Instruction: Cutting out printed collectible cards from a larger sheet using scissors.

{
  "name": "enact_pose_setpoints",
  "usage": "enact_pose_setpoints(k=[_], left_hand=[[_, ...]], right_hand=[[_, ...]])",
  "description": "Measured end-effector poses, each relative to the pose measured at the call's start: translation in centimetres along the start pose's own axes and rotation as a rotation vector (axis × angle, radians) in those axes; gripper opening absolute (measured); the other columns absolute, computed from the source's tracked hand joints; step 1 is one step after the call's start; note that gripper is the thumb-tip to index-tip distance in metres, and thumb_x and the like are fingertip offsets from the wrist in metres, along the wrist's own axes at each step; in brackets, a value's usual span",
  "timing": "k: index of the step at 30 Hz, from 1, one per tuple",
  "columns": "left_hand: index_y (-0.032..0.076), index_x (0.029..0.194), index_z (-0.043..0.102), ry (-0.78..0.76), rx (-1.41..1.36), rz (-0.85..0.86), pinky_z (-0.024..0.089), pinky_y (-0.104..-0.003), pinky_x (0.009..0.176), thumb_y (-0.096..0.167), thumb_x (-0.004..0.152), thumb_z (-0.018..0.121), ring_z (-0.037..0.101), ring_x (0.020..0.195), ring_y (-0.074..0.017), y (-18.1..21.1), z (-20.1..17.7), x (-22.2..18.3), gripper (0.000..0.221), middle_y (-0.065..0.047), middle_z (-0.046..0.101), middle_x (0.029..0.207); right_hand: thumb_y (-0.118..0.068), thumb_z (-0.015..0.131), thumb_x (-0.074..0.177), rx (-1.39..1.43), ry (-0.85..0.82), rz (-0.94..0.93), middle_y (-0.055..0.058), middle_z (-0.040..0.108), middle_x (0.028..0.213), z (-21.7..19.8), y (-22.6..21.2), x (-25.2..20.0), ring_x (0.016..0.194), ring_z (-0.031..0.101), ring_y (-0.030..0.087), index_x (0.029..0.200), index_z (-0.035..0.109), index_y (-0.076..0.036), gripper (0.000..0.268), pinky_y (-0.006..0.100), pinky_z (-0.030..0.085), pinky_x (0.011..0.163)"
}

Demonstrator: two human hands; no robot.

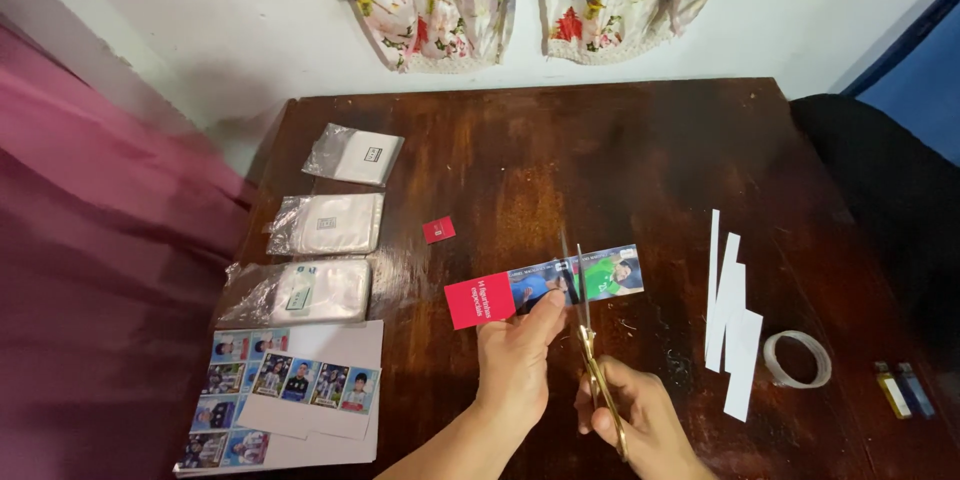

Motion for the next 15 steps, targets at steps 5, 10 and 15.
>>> enact_pose_setpoints(k=[5, 10, 15], left_hand=[[0.005, 0.098, 0.073, 0.008, 0.015, 0.010, 0.055, -0.034, 0.081, 0.006, 0.086, 0.078, 0.067, 0.083, -0.0129, -0.5, -0.3, 0.2, 0.013, -0.003, 0.074, 0.094], [0.004, 0.096, 0.075, 0.028, 0.053, -0.014, 0.055, -0.033, 0.082, 0.008, 0.086, 0.080, 0.067, 0.083, -0.0125, -1.1, -0.7, 0.3, 0.012, -0.003, 0.075, 0.092], [0.006, 0.099, 0.074, 0.007, 0.047, -0.013, 0.054, -0.032, 0.083, 0.009, 0.085, 0.080, 0.067, 0.085, -0.0109, -0.3, 0.0, -0.1, 0.015, -0.001, 0.075, 0.094]], right_hand=[[-0.067, 0.074, 0.077, 0.003, 0.011, 0.020, 0.007, 0.066, 0.075, -0.1, -0.5, -0.1, 0.069, 0.067, 0.017, 0.093, 0.064, 0.000, 0.070, 0.033, 0.054, 0.063], [-0.071, 0.072, 0.076, -0.049, 0.023, 0.001, 0.006, 0.065, 0.074, -0.4, -0.5, -0.2, 0.068, 0.067, 0.017, 0.091, 0.065, 0.000, 0.072, 0.033, 0.054, 0.062], [-0.071, 0.072, 0.077, -0.031, 0.020, 0.005, 0.007, 0.065, 0.073, -0.3, -0.6, -0.3, 0.068, 0.066, 0.017, 0.089, 0.065, 0.001, 0.073, 0.033, 0.053, 0.062]])
Point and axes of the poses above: each hand's wrist, its own x-axis towards the middle knuckle, its own z-axis out of the palm, y = z × x, the point moved 6 cm from there along x, towards the middle knuckle
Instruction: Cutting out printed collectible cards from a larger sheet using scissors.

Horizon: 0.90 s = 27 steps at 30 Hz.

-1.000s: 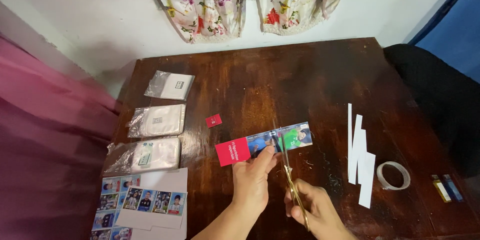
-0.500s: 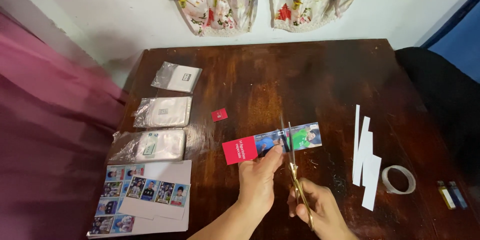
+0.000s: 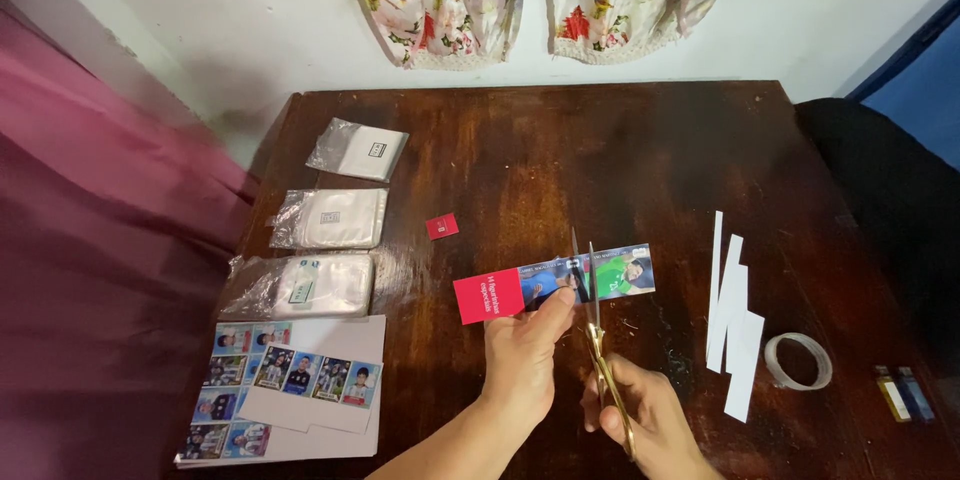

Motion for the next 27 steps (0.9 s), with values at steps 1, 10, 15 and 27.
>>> enact_pose_setpoints(k=[1, 10, 15, 27], left_hand=[[0.007, 0.099, 0.074, 0.008, 0.005, -0.010, 0.054, -0.032, 0.084, 0.009, 0.084, 0.079, 0.067, 0.086, -0.0103, 0.1, 0.1, -0.1, 0.016, 0.000, 0.075, 0.095], [0.008, 0.100, 0.074, -0.006, 0.005, -0.014, 0.054, -0.033, 0.086, 0.009, 0.086, 0.078, 0.068, 0.088, -0.0112, 0.4, 0.0, -0.3, 0.015, 0.000, 0.075, 0.096], [0.007, 0.101, 0.075, -0.020, -0.020, -0.016, 0.053, -0.035, 0.088, 0.010, 0.087, 0.078, 0.067, 0.089, -0.0128, 0.1, -0.3, -0.2, 0.015, -0.002, 0.075, 0.098], [0.008, 0.101, 0.075, 0.012, 0.001, -0.037, 0.054, -0.041, 0.094, 0.011, 0.087, 0.077, 0.070, 0.095, -0.0148, 0.3, -0.5, 0.1, 0.015, -0.002, 0.077, 0.101]], right_hand=[[-0.071, 0.072, 0.077, 0.012, -0.002, 0.008, 0.007, 0.065, 0.073, 0.0, 0.0, 0.0, 0.068, 0.066, 0.018, 0.089, 0.065, 0.001, 0.073, 0.033, 0.053, 0.062], [-0.067, 0.074, 0.078, 0.058, -0.008, 0.005, 0.007, 0.066, 0.073, 0.1, 0.9, -0.3, 0.067, 0.065, 0.017, 0.090, 0.065, 0.000, 0.069, 0.033, 0.052, 0.061], [-0.062, 0.074, 0.080, 0.052, 0.004, 0.011, 0.007, 0.067, 0.071, 0.1, 1.4, -0.4, 0.064, 0.065, 0.016, 0.090, 0.065, 0.000, 0.064, 0.031, 0.051, 0.059], [-0.049, 0.077, 0.082, 0.076, 0.026, 0.046, 0.005, 0.064, 0.066, 0.0, 2.9, -0.2, 0.058, 0.064, 0.014, 0.085, 0.065, 0.000, 0.050, 0.029, 0.050, 0.052]])
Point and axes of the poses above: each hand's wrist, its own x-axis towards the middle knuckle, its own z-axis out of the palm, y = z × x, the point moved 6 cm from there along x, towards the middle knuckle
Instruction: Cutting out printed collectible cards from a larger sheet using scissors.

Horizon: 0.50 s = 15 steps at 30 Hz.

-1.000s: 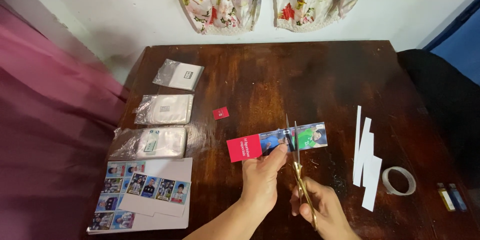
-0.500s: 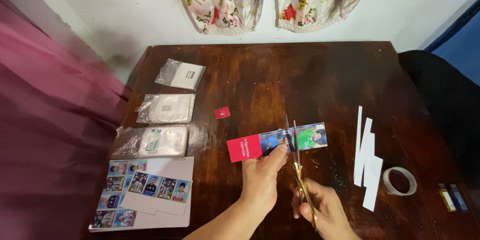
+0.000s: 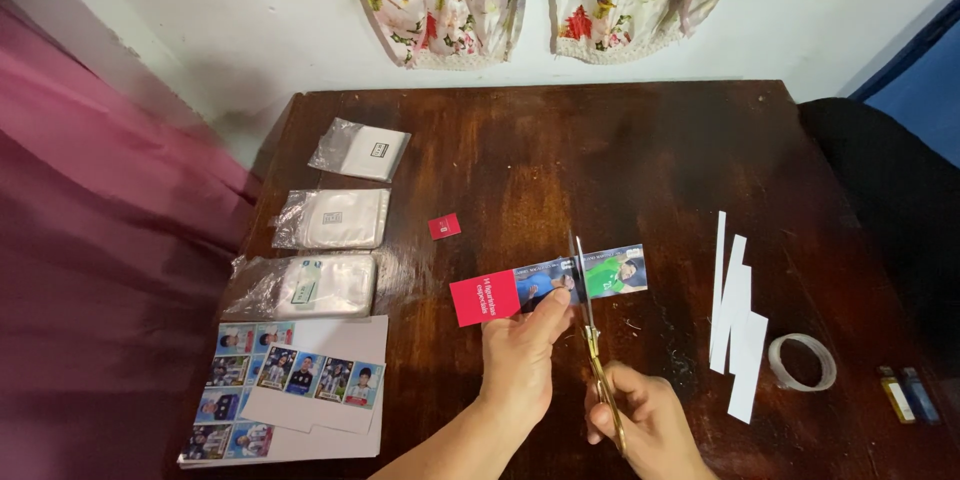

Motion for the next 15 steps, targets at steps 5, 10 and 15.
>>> enact_pose_setpoints(k=[5, 10, 15], left_hand=[[0.009, 0.099, 0.073, 0.012, -0.007, 0.010, 0.056, -0.041, 0.094, 0.010, 0.086, 0.077, 0.070, 0.094, -0.0148, 0.2, -0.1, 0.2, 0.013, -0.002, 0.076, 0.100], [0.008, 0.098, 0.073, 0.020, 0.014, 0.000, 0.056, -0.041, 0.093, 0.010, 0.087, 0.076, 0.071, 0.094, -0.0162, 0.2, -0.3, 0.5, 0.012, -0.003, 0.076, 0.099], [0.006, 0.100, 0.073, 0.023, -0.010, 0.015, 0.056, -0.041, 0.093, 0.010, 0.089, 0.075, 0.070, 0.095, -0.0161, -0.5, -1.4, 1.5, 0.012, -0.004, 0.076, 0.100]], right_hand=[[-0.042, 0.078, 0.083, -0.027, 0.011, 0.020, 0.005, 0.065, 0.064, 0.0, 0.4, 0.2, 0.057, 0.063, 0.014, 0.080, 0.063, 0.000, 0.045, 0.030, 0.051, 0.052], [-0.032, 0.080, 0.084, 0.009, 0.020, 0.038, 0.005, 0.064, 0.063, 0.3, 0.3, 0.4, 0.056, 0.063, 0.014, 0.079, 0.062, 0.000, 0.036, 0.029, 0.051, 0.052], [-0.024, 0.079, 0.085, -0.060, 0.031, 0.063, 0.005, 0.065, 0.061, 0.5, 0.2, 1.2, 0.055, 0.064, 0.013, 0.078, 0.063, -0.001, 0.029, 0.028, 0.052, 0.052]])
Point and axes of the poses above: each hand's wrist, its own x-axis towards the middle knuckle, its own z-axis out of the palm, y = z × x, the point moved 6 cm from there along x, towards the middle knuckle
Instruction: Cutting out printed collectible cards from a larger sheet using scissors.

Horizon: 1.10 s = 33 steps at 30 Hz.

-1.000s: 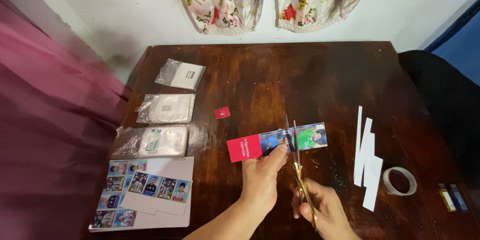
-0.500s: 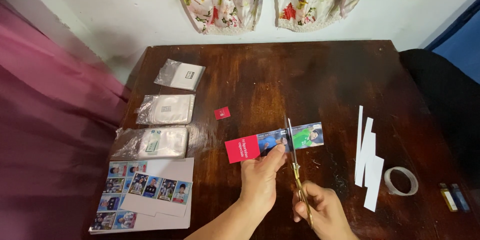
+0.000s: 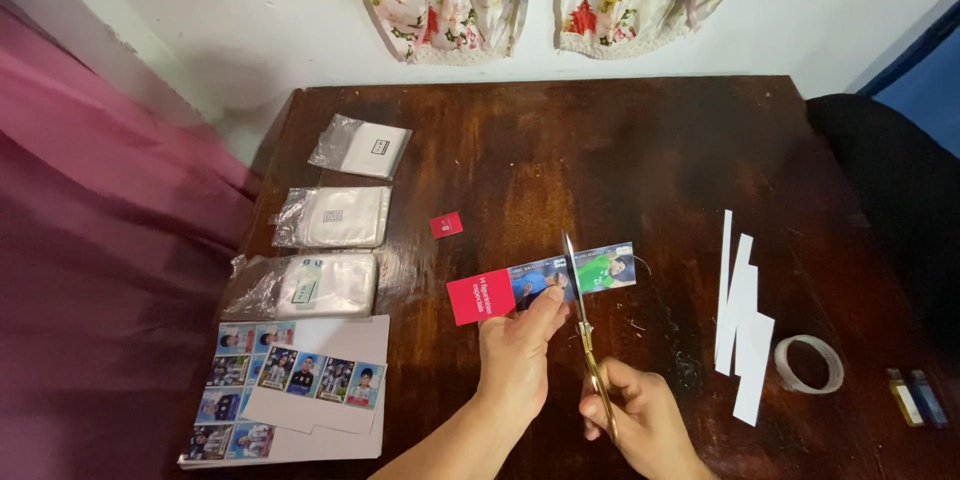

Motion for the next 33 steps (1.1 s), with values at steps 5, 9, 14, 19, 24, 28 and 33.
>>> enact_pose_setpoints(k=[5, 9, 14, 19, 24, 28, 33], left_hand=[[0.005, 0.102, 0.072, 0.035, -0.004, -0.016, 0.056, -0.040, 0.094, 0.010, 0.088, 0.075, 0.070, 0.096, -0.0166, -0.6, -1.4, 1.9, 0.015, -0.005, 0.076, 0.101], [0.006, 0.104, 0.073, 0.089, -0.008, -0.046, 0.057, -0.041, 0.094, 0.008, 0.085, 0.075, 0.071, 0.098, -0.0187, -3.2, -4.6, 6.1, 0.019, -0.005, 0.076, 0.103], [0.002, 0.106, 0.071, 0.130, 0.038, -0.120, 0.057, -0.042, 0.097, 0.010, 0.087, 0.078, 0.071, 0.098, -0.0223, -8.8, -10.5, 12.7, 0.021, -0.008, 0.075, 0.104], [-0.001, 0.111, 0.070, 0.145, 0.201, -0.209, 0.060, -0.038, 0.090, 0.017, 0.090, 0.076, 0.075, 0.097, -0.0235, -11.4, -15.1, 14.8, 0.028, -0.011, 0.076, 0.105], [0.000, 0.110, 0.068, 0.248, 0.146, -0.201, 0.063, -0.039, 0.084, 0.020, 0.091, 0.069, 0.075, 0.093, -0.0254, -11.5, -20.1, 15.1, 0.027, -0.012, 0.076, 0.102], [-0.001, 0.111, 0.070, 0.264, 0.293, -0.206, 0.062, -0.039, 0.081, 0.017, 0.092, 0.070, 0.072, 0.089, -0.0248, -10.6, -21.0, 15.1, 0.026, -0.013, 0.075, 0.102], [-0.001, 0.111, 0.068, 0.239, 0.199, -0.147, 0.061, -0.040, 0.089, 0.015, 0.093, 0.070, 0.074, 0.096, -0.0269, -7.2, -18.9, 13.2, 0.024, -0.014, 0.075, 0.105]], right_hand=[[-0.019, 0.077, 0.088, 0.003, -0.009, 0.010, 0.004, 0.064, 0.064, 0.5, 2.0, 1.9, 0.054, 0.063, 0.012, 0.077, 0.062, -0.001, 0.026, 0.028, 0.053, 0.051], [-0.019, 0.073, 0.090, 0.095, -0.014, 0.108, 0.004, 0.063, 0.063, 0.9, 6.3, 4.9, 0.054, 0.061, 0.012, 0.080, 0.062, -0.002, 0.023, 0.028, 0.053, 0.052], [-0.025, 0.070, 0.095, 0.052, 0.007, 0.186, 0.003, 0.062, 0.062, 1.2, 12.3, 9.3, 0.052, 0.058, 0.011, 0.076, 0.059, -0.004, 0.030, 0.028, 0.051, 0.052], [-0.033, 0.072, 0.092, 0.058, 0.091, 0.342, 0.003, 0.060, 0.062, 1.0, 17.7, 10.8, 0.050, 0.056, 0.012, 0.074, 0.059, -0.004, 0.036, 0.029, 0.049, 0.050], [-0.035, 0.073, 0.092, 0.023, 0.102, 0.408, 0.004, 0.061, 0.062, 0.5, 18.4, 10.1, 0.052, 0.057, 0.012, 0.074, 0.061, -0.004, 0.038, 0.028, 0.052, 0.051], [-0.034, 0.074, 0.091, 0.017, 0.109, 0.402, 0.005, 0.060, 0.063, 0.3, 19.0, 10.0, 0.052, 0.057, 0.012, 0.074, 0.061, -0.003, 0.038, 0.028, 0.051, 0.051], [-0.033, 0.076, 0.089, 0.050, 0.116, 0.365, 0.005, 0.060, 0.062, -0.4, 17.3, 8.2, 0.052, 0.056, 0.013, 0.073, 0.060, -0.003, 0.038, 0.029, 0.050, 0.051]])
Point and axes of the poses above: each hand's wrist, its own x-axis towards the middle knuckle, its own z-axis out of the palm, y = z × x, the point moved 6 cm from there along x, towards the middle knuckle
